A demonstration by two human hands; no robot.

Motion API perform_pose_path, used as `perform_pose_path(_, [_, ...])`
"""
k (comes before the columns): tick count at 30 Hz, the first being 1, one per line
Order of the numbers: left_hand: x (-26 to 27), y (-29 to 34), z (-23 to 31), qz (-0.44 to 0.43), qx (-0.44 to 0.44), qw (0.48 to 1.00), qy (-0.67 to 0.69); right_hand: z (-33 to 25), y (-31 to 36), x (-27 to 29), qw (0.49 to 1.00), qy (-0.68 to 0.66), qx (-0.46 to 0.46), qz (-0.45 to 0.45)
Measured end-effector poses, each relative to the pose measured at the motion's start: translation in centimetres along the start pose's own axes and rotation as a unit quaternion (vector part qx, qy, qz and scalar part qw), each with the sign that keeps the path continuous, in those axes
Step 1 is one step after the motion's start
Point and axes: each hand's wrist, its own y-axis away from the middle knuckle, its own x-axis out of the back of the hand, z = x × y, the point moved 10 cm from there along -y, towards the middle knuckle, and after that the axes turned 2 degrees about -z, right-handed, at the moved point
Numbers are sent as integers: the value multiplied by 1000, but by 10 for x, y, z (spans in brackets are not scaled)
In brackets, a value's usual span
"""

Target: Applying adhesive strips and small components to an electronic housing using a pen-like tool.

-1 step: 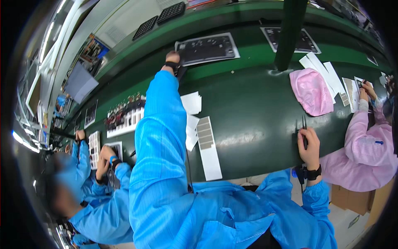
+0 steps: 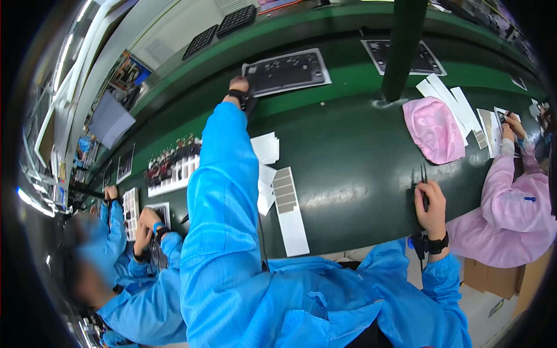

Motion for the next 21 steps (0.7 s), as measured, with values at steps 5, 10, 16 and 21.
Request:
perform_pose_path(5, [33, 40, 163, 37, 202, 975, -90, 17, 14, 16, 998, 46, -37, -6])
perform_pose_path(10, [40, 7, 324, -121, -33, 991, 38, 4, -2, -6, 999, -1, -13, -35])
perform_pose_path(16, [-80, -1, 459, -153, 15, 986, 70, 10, -3, -3, 999, -16, -22, -39])
perform_pose_path(21, [-90, 12, 501, -188, -24, 978, 91, 22, 5, 8, 999, -4, -37, -35])
